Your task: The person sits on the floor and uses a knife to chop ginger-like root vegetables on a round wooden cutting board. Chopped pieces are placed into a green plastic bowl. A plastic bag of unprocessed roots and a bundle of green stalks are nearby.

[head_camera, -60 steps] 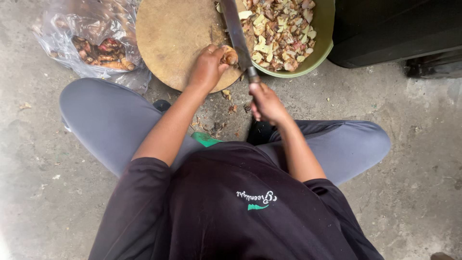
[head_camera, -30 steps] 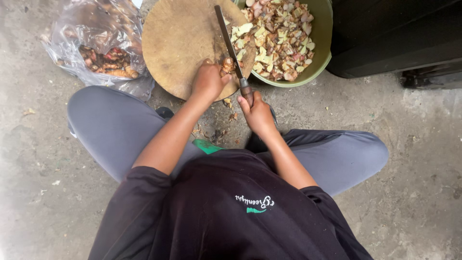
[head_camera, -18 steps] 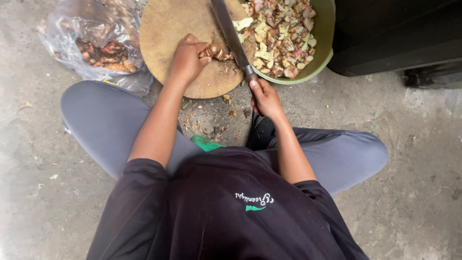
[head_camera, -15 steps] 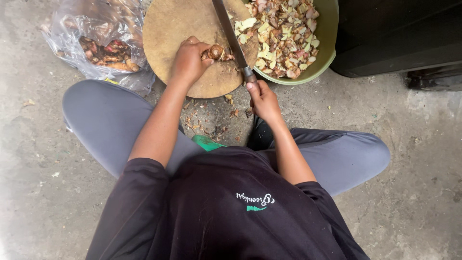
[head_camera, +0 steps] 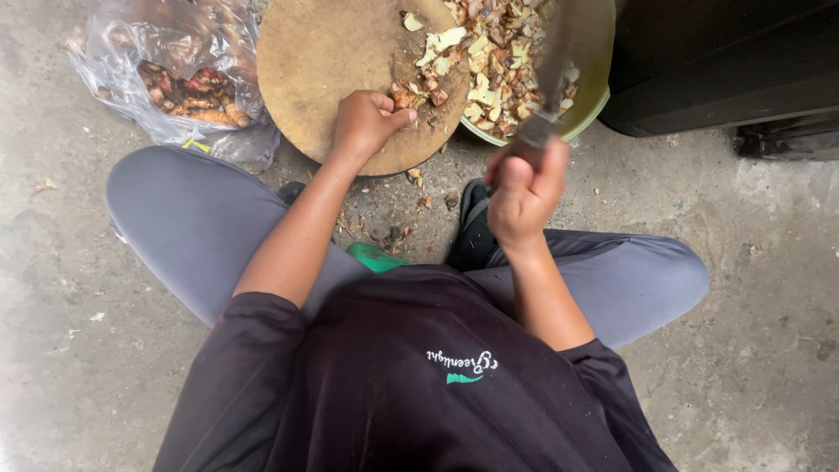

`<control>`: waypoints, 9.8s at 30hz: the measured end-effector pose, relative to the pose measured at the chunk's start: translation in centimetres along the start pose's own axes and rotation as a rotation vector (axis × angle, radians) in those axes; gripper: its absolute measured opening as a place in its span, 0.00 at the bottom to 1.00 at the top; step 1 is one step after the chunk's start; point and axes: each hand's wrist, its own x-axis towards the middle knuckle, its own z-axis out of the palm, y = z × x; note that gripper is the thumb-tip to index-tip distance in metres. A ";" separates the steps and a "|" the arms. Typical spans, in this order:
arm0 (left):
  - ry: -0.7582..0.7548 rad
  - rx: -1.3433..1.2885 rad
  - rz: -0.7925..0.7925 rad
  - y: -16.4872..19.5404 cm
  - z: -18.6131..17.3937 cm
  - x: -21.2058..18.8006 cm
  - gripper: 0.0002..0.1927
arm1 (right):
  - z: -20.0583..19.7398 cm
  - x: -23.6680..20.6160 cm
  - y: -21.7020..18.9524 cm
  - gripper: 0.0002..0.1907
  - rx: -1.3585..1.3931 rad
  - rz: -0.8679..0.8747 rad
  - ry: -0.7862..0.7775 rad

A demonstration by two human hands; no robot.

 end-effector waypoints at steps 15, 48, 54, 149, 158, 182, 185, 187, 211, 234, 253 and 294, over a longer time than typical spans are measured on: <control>0.178 0.163 0.241 2.4 0.0 -2.2 0.21 | 3.2 -3.9 8.7 0.24 -0.667 0.580 -0.361; 0.040 -0.357 0.047 -0.3 1.6 0.3 0.08 | 2.5 -2.2 3.4 0.21 -0.573 0.562 -0.270; -0.008 -0.393 0.027 0.0 1.1 0.3 0.07 | 0.4 -0.7 1.3 0.25 -0.153 -0.006 0.047; 0.517 0.031 0.375 -1.8 3.7 -0.2 0.13 | 2.2 -2.0 6.3 0.23 -0.650 0.487 -0.281; 0.163 0.127 0.279 -0.6 3.6 -1.9 0.21 | 4.1 -0.9 8.0 0.25 -0.717 0.533 -0.419; 0.270 0.201 0.257 0.0 1.7 0.7 0.07 | 2.8 -1.1 8.8 0.33 0.145 0.740 -0.215; 0.295 0.261 0.380 1.6 2.3 2.7 0.10 | -0.3 0.4 7.7 0.32 0.220 0.636 -0.022; 0.230 0.310 0.392 3.1 2.7 5.5 0.13 | -1.7 1.2 7.0 0.29 0.308 0.571 0.090; 0.400 -0.126 0.083 -1.5 -2.2 0.7 0.12 | 3.1 -0.2 9.5 0.24 -0.306 0.808 -0.401; 0.223 -0.128 0.362 -0.5 3.0 0.7 0.12 | 1.5 -1.8 6.3 0.32 -0.212 0.071 -0.001; -0.114 0.462 0.105 7.5 0.1 2.5 0.51 | -9.8 3.8 -2.1 0.26 -0.145 0.561 -0.161; 0.056 0.643 -0.004 8.7 -3.4 4.8 0.39 | -7.5 7.1 1.1 0.38 0.124 0.476 -0.217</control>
